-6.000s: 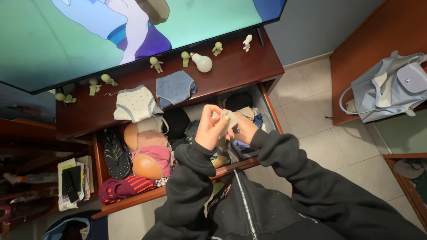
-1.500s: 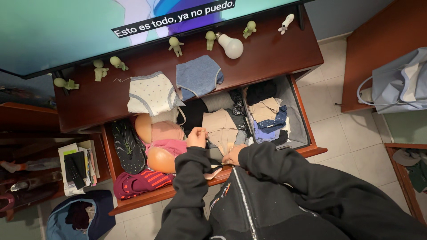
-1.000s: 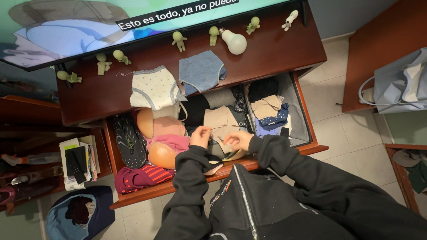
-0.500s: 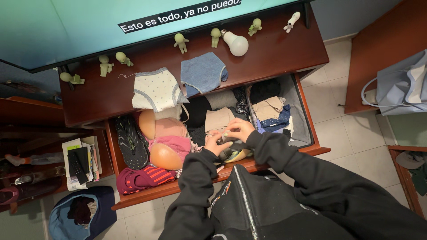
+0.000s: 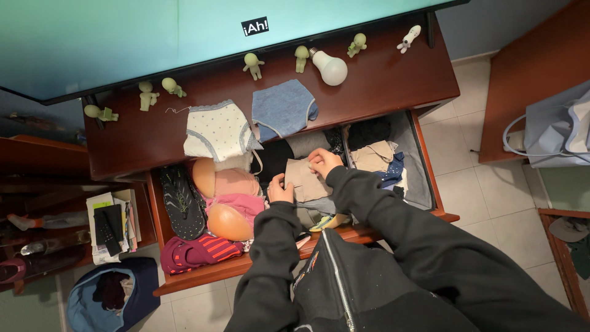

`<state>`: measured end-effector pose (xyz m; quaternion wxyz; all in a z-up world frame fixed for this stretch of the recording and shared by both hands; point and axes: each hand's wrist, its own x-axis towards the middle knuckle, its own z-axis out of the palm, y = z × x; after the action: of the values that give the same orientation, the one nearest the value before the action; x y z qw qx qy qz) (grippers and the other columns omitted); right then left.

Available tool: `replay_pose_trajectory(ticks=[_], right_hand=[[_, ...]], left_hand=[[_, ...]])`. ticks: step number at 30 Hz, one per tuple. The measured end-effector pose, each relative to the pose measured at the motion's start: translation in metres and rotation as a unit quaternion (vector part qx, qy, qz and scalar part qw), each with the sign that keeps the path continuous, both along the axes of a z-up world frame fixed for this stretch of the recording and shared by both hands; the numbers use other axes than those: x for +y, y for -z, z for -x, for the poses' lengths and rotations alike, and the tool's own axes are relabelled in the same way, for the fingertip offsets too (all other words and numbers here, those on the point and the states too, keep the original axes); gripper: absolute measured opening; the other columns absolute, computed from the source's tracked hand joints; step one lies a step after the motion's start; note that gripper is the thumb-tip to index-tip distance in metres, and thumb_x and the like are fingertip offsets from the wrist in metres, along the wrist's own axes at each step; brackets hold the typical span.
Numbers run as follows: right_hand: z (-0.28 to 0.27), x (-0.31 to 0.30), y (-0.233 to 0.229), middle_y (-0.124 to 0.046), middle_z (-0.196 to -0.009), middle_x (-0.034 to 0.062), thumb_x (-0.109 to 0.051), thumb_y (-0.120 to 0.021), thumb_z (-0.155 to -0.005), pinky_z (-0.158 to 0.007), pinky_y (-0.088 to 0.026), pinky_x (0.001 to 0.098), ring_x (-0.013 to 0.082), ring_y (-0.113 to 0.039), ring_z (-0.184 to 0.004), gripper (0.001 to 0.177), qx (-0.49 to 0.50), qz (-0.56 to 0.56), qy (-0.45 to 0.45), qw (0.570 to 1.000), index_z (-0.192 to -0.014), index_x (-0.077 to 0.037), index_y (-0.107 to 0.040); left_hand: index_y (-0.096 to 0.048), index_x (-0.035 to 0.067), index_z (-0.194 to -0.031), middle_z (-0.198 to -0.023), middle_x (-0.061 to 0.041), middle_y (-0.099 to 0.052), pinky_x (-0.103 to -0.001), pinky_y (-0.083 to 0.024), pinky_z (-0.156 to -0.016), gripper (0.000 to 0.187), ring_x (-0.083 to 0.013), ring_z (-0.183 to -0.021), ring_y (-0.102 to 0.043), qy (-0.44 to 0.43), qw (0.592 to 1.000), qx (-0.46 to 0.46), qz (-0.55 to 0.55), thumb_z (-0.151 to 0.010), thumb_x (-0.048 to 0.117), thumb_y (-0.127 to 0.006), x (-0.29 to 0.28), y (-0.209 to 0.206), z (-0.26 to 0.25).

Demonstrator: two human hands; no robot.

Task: The person sorts through and organizes various pairs of underwear and bra pads in a dresser drawer, picking up individual items, unfolding a pair of blue underwear, and rearranging them within the drawer compartments.

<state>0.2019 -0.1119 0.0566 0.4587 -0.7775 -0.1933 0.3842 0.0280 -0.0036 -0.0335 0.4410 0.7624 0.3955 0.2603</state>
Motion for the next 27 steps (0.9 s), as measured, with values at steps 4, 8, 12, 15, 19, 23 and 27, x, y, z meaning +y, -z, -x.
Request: replay_pose_trajectory(ticks=[4, 8, 12, 15, 19, 23, 27], right_hand=[[0.006, -0.005, 0.008, -0.068, -0.107, 0.0061, -0.001, -0.069, -0.080, -0.075, -0.058, 0.0270, 0.0161, -0.072, -0.086, 0.029, -0.065, -0.080, -0.002, 0.995, -0.109, -0.005, -0.067], [0.021, -0.025, 0.016, -0.066, -0.108, 0.0138, 0.003, -0.068, -0.081, -0.085, -0.057, 0.0349, 0.0278, -0.068, -0.097, 0.023, -0.243, -0.012, -0.056, 0.968, -0.099, -0.007, -0.078], [0.036, -0.036, 0.031, -0.072, -0.108, 0.0101, 0.001, -0.066, -0.079, -0.097, -0.054, 0.0374, 0.0279, -0.068, -0.108, 0.027, -0.288, -0.041, -0.134, 0.947, -0.099, -0.010, -0.081], [0.043, -0.036, 0.037, -0.069, -0.119, 0.0145, -0.001, -0.065, -0.080, -0.095, -0.053, 0.0404, 0.0327, -0.064, -0.110, 0.032, -0.293, -0.050, -0.160, 0.941, -0.110, -0.005, -0.076], [0.044, -0.033, 0.039, -0.067, -0.126, 0.0106, -0.011, -0.064, -0.087, -0.096, -0.055, 0.0339, 0.0260, -0.070, -0.109, 0.031, -0.129, 0.004, -0.065, 0.990, -0.117, -0.006, -0.071], [0.037, -0.030, 0.043, -0.057, -0.132, 0.0120, -0.027, -0.076, -0.092, -0.099, -0.048, 0.0310, 0.0229, -0.062, -0.117, 0.048, -0.050, 0.039, -0.007, 0.998, -0.130, 0.001, -0.063], [0.037, -0.024, 0.047, -0.068, -0.123, 0.0101, -0.034, -0.071, -0.092, -0.097, -0.051, 0.0302, 0.0167, -0.063, -0.114, 0.052, 0.270, -0.115, 0.031, 0.955, -0.132, -0.002, -0.064]], left_hand=[[-0.066, 0.004, -0.115, -0.099, -0.010, -0.074, -0.041, -0.054, -0.088, 0.052, -0.0267, -0.095, -0.071, 0.016, 0.994, 0.068, 0.085, -0.075, 0.033, -0.084, 0.005, -0.001, -0.007], [-0.068, 0.007, -0.108, -0.095, -0.012, -0.073, -0.044, -0.052, -0.089, 0.053, -0.0317, -0.098, -0.068, -0.010, 0.989, 0.137, 0.058, -0.069, 0.038, -0.088, -0.001, -0.003, -0.008], [-0.064, 0.007, -0.107, -0.097, -0.012, -0.071, -0.046, -0.051, -0.085, 0.060, -0.0343, -0.098, -0.067, -0.040, 0.976, 0.186, 0.103, -0.065, 0.041, -0.088, -0.003, -0.013, -0.017], [-0.065, 0.007, -0.105, -0.099, -0.014, -0.071, -0.048, -0.051, -0.085, 0.058, -0.0362, -0.100, -0.067, -0.018, 0.976, 0.203, 0.078, -0.066, 0.044, -0.088, -0.006, -0.017, -0.023], [-0.069, 0.009, -0.099, -0.101, -0.016, -0.070, -0.053, -0.051, -0.079, 0.043, -0.0382, -0.103, -0.066, 0.052, 0.968, 0.240, -0.059, -0.072, 0.039, -0.083, -0.007, -0.018, -0.029], [-0.067, 0.008, -0.102, -0.103, -0.015, -0.071, -0.052, -0.053, -0.083, 0.037, -0.0376, -0.102, -0.067, 0.081, 0.979, 0.172, -0.071, -0.076, 0.033, -0.076, -0.019, -0.029, -0.036], [-0.061, 0.007, -0.111, -0.105, -0.017, -0.070, -0.053, -0.052, -0.085, 0.029, -0.0406, -0.104, -0.066, 0.113, 0.978, 0.173, 0.042, -0.092, 0.027, -0.069, -0.042, -0.057, -0.038]])
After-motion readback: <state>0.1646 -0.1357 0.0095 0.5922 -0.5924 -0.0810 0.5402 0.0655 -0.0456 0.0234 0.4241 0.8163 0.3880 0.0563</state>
